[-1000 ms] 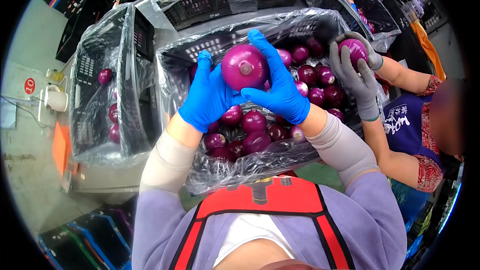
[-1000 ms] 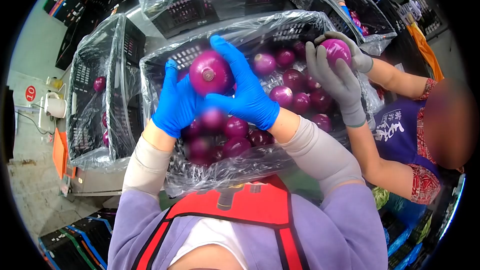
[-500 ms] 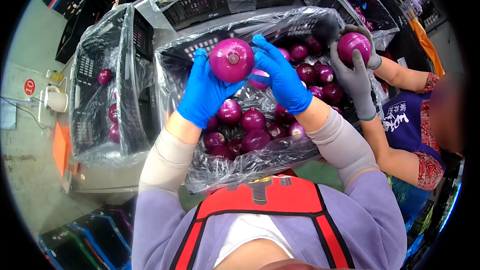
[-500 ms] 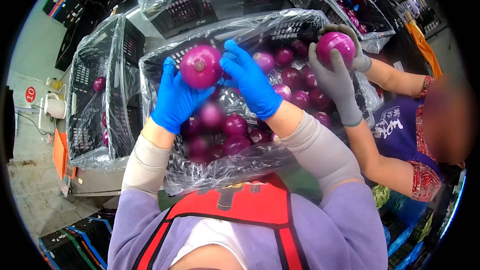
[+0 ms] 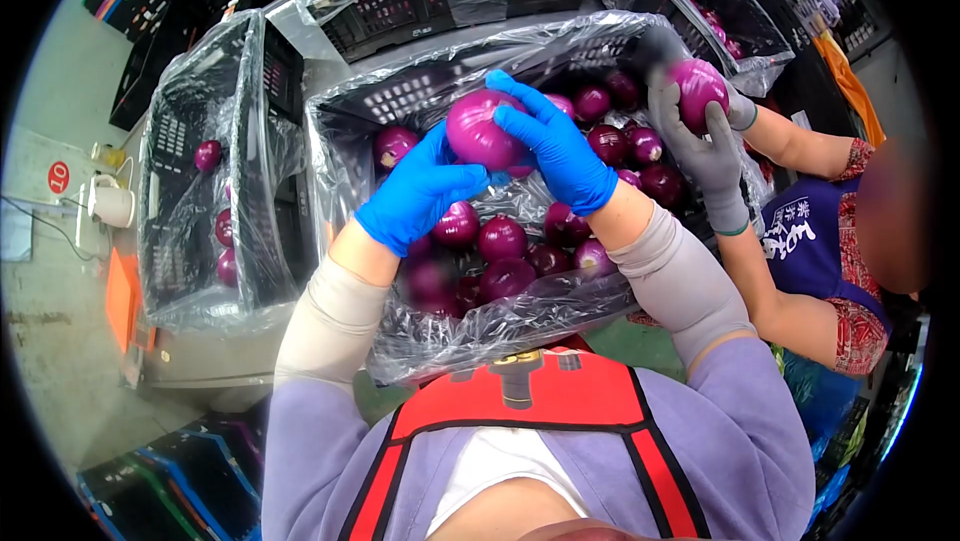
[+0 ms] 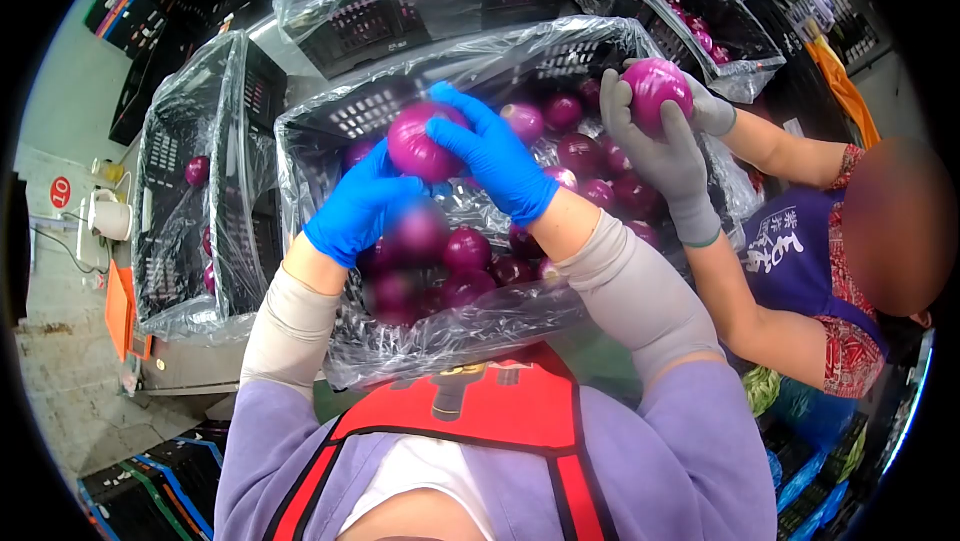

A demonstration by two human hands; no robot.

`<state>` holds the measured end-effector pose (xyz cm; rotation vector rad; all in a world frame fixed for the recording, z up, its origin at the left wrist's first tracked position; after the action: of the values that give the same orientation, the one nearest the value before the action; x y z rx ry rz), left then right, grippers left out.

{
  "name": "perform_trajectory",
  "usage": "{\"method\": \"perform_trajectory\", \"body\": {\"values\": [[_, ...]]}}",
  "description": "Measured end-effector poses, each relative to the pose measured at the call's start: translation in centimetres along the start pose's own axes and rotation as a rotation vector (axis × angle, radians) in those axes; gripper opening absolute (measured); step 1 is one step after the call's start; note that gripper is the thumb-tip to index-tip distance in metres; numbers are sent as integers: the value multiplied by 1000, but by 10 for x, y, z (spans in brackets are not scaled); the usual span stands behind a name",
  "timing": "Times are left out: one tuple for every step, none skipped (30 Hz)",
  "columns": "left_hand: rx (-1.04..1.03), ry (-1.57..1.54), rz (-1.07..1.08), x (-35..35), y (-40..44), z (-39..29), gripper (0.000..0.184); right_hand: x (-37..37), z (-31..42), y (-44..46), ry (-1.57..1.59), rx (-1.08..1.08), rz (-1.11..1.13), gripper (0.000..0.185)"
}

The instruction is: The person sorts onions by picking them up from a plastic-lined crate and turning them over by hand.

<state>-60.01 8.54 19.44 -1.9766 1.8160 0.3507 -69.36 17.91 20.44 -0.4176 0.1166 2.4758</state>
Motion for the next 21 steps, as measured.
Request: {"method": "perform_trajectory", "body": {"values": [[-70, 77, 0, -2, 0, -5, 63, 2, 2, 0, 43, -6, -27, 58], [-71, 77, 1, -3, 0, -6, 63, 4, 2, 1, 85, -11, -53, 56], [-87, 47, 13, -5, 0, -8, 64, 4, 2, 1, 84, -10, -53, 56], [-101, 18, 25, -6, 0, -9, 65, 3, 2, 0, 88, -4, -64, 55], [-101, 18, 25, -6, 0, -9, 65, 4, 1, 0, 92, 1, -74, 54], [-76, 0, 4, -3, 1, -7, 61, 4, 0, 0, 92, 0, -73, 54], [-50, -18, -17, 0, 1, -4, 57, 6, -2, 1, 97, 7, -82, 53], [-51, -18, -17, 4, 4, -3, 57, 7, -3, 2, 102, 14, -92, 51], [-15, -134, -27, 8, 9, 1, 54, 6, -1, 1, 101, 15, -93, 51], [22, -250, -33, 11, 12, 5, 53, 7, -4, 0, 159, -63, -125, 50], [23, -251, -28, 13, 12, 5, 53, 8, -7, -2, 217, -140, -157, 48], [31, -252, -53, 16, 12, 3, 50, 11, -5, -2, 214, -137, -162, 48], [40, -253, -76, 17, 13, 3, 49, 6, -6, -1, 285, -193, -59, 51], [15, -256, -160, 17, 13, 3, 43, 1, -6, -2, 355, -248, 42, 53], [16, -257, -148, 18, 15, 5, 43, 3, -4, -3, 350, -241, 32, 53], [-14, -47, -219, 30, 15, 4, 41, 3, -3, -3, 407, -256, 19, 50], [-47, 163, -290, 39, 16, 2, 39, 3, -2, -3, 464, -272, 7, 48], [-41, 185, -361, 41, 17, 2, 34, 5, 2, 0, 538, -246, -7, 48], [-45, 185, -355, 40, 15, 1, 34, 6, 8, 2, 534, -240, -9, 48], [-33, 316, -350, 38, 13, -2, 33, 9, 24, 6, 594, -153, -5, 48], [-19, 446, -344, 37, 12, -4, 32, 13, 41, 9, 654, -65, -4, 47]]}}
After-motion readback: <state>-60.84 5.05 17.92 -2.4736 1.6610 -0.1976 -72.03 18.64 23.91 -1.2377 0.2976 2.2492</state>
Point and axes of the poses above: each hand's wrist, its own y-axis towards the middle knuckle, its own x-axis out of the back of the hand, z = x × y, the point moved 7 cm from there along y, towards the middle knuckle, and after that the axes turned 1 degree about -x, right-handed, at the moved point
